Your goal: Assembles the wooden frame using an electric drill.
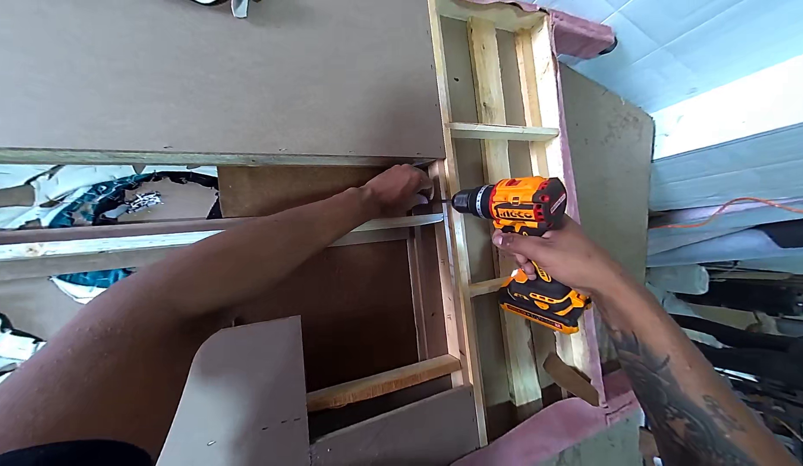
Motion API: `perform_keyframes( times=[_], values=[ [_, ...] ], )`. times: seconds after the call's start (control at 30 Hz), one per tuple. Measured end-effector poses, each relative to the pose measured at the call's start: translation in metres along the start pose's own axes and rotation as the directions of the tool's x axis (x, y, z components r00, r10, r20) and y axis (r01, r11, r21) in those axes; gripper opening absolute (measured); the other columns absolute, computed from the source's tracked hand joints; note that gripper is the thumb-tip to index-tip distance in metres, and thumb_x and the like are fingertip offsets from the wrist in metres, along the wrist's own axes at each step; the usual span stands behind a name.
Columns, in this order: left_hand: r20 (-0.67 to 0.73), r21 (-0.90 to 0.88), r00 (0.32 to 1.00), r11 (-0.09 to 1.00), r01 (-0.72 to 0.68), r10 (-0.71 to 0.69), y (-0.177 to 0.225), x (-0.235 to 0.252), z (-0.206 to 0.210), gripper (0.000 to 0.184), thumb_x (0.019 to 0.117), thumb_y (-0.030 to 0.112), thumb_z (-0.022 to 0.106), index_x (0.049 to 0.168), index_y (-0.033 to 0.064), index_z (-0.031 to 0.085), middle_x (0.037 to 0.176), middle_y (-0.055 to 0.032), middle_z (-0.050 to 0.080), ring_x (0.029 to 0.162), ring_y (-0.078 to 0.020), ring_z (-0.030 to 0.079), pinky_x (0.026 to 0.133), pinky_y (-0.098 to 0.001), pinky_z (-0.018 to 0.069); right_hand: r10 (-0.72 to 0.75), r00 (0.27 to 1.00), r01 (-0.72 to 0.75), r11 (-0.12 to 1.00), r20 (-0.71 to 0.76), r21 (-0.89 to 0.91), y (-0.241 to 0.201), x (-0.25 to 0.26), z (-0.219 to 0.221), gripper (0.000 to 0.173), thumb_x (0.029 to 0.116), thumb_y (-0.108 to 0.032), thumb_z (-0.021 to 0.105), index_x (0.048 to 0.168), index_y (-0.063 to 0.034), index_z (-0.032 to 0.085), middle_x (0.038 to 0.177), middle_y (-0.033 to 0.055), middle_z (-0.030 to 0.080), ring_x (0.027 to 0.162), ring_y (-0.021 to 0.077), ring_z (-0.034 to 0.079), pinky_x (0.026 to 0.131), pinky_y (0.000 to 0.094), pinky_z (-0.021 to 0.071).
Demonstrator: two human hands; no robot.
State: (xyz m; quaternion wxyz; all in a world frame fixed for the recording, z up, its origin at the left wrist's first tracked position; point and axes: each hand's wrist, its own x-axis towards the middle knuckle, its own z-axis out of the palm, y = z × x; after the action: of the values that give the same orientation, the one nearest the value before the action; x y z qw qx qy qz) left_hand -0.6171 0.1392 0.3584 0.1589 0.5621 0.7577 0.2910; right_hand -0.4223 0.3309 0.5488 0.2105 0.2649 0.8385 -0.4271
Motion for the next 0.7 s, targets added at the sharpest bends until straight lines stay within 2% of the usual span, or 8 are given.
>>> perform_keyframes(
  times=[0.1,0.27,0.47,0.6,0.7],
  values=[
    [-0.046,-0.072,0.999,0.997,-0.027,0.024,-0.004,-0.001,0.007,0.017,0.102,0.027,0.063,0.108,0.015,0.074,0.103,-0.0011,0.073,0.101,-0.0158,0.07,0.094,-0.0412,0.057,0.008,1.0,-0.008,1.0,-0.01,-0.019,-0.003,-0.005,-0.001,0.014,0.0951,-0.024,0.074,0.102,-0.0123,0.072,0.061,0.0101,0.056,0.046,0.02,0.054,0.044,0.0326,0.0509],
    [-0.083,-0.091,0.994,0.993,-0.075,0.068,-0.009,-0.002,0.01,0.017,0.1019,0.025,0.062,0.109,0.0151,0.074,0.105,-0.0004,0.073,0.102,-0.0143,0.07,0.095,-0.0383,0.0567,0.006,1.0,-0.004,0.998,0.022,-0.07,-0.009,0.0,-0.006,0.015,0.0956,-0.025,0.074,0.103,-0.012,0.072,0.063,0.013,0.058,0.047,0.0232,0.057,0.044,0.0348,0.0532],
    [-0.092,-0.126,0.992,0.987,-0.098,0.087,-0.014,-0.002,0.014,0.016,0.1012,0.026,0.064,0.11,0.0157,0.074,0.107,0.0004,0.073,0.103,-0.0126,0.069,0.097,-0.0367,0.0562,0.004,1.0,-0.002,0.994,0.015,-0.108,-0.018,-0.005,-0.003,0.013,0.0951,-0.025,0.074,0.1,-0.0128,0.073,0.059,0.009,0.057,0.044,0.019,0.054,0.042,0.0306,0.0485],
    [-0.062,-0.104,0.991,0.987,-0.126,0.119,-0.015,-0.003,0.014,0.016,0.1008,0.022,0.064,0.11,0.0134,0.073,0.112,-0.0022,0.071,0.108,-0.0161,0.068,0.099,-0.0383,0.0546,-0.011,0.998,0.023,0.982,0.067,-0.186,-0.023,0.005,-0.006,0.015,0.0947,-0.028,0.074,0.099,-0.0132,0.072,0.06,0.011,0.059,0.045,0.0222,0.057,0.043,0.0343,0.0518],
    [-0.083,-0.093,0.99,0.988,-0.124,0.117,-0.016,-0.005,0.015,0.018,0.1022,0.026,0.062,0.109,0.0149,0.074,0.11,-0.001,0.07,0.106,-0.0144,0.067,0.097,-0.037,0.0554,0.016,1.0,-0.011,0.957,0.015,-0.289,-0.032,0.008,-0.003,0.018,0.093,-0.033,0.076,0.098,-0.0163,0.071,0.061,0.0098,0.061,0.045,0.0222,0.057,0.043,0.0371,0.0524]
  ],
)
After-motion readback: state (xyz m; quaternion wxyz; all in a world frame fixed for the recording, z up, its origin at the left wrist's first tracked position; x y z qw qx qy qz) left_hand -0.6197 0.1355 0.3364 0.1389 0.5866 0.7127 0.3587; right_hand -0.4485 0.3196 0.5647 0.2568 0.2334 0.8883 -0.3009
